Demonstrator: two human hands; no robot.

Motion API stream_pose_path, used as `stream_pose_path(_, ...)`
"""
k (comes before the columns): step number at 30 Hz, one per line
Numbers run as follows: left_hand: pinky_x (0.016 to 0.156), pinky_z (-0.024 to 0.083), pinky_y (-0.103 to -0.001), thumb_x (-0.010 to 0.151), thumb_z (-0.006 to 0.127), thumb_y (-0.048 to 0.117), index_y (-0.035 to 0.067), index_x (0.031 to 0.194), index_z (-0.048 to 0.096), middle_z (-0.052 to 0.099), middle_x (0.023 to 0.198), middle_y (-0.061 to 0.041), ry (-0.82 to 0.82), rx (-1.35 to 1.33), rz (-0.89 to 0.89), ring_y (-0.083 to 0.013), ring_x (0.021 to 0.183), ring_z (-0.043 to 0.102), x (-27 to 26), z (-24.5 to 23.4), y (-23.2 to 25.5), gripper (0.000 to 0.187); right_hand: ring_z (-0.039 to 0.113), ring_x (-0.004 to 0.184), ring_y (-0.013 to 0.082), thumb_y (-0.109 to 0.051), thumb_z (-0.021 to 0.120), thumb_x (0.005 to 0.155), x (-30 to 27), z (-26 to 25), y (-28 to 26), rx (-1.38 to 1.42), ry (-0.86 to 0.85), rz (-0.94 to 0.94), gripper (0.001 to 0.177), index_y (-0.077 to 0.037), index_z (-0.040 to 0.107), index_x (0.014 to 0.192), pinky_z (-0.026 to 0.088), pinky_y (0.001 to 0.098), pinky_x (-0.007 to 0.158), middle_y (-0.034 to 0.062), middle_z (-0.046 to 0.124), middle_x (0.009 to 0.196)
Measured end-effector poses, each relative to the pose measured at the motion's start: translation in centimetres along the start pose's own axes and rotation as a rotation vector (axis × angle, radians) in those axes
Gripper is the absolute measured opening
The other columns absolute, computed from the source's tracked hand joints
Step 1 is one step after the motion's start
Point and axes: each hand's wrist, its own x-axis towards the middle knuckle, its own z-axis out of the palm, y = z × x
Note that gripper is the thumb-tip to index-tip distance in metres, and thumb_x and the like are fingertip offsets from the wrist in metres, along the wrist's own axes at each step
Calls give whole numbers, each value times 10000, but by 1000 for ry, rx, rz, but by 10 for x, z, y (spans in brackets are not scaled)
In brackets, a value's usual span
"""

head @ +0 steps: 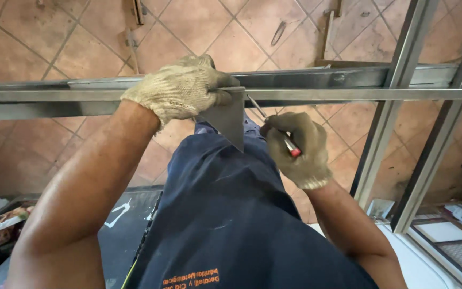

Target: Measuring, marking, and cutting metal beams using a tape measure and an angle grinder

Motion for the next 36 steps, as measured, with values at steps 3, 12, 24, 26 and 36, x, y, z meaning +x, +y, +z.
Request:
stream_pose_path(3,997,521,-572,948,585,556,368,1214,716,647,1148,-202,-33,10,-3,-450,1163,636,-2,-5,5,352,658,611,144,-162,751,890,5,3,-3,-101,71,-104,192,-127,738,1078,502,220,542,77,751,839)
stream_pose_path(12,960,443,-565,1004,441,458,379,1415,616,541,1217,-148,-156,-20,-97,-371,1271,488,-8,-13,16,453,323,454,152,-98,480,822,27,4,-51,-358,-284,-48,259,-85,486,564,250,351,484,33,328,504)
stream_pose_path(24,957,446,-553,987,440,416,347,1396,637,557,1213,-175,-140,-7,-77,-399,1230,521,-8,-12,15,460,721,622,206,29,571,918,6,-7,-39,-95,-151,-17,40,2,595,936,573,299,582,144,702,700)
stream_pose_path(26,879,488,-550,965,429,440,312,1411,617,539,1222,-174,-150,-15,-57,-388,1112,604,-6,-11,13,501,713,667,200,30,561,942,8,-1,-36,-187,-32,-165,54,-8,597,951,556,337,647,106,716,767)
stream_pose_path(36,976,430,-557,977,440,468,364,1418,617,536,1234,-155,-141,-4,-79,-375,1268,499,-8,-6,13,486,715,647,196,-36,611,939,5,0,-38,-166,-77,22,70,-9,566,986,569,333,626,120,719,730)
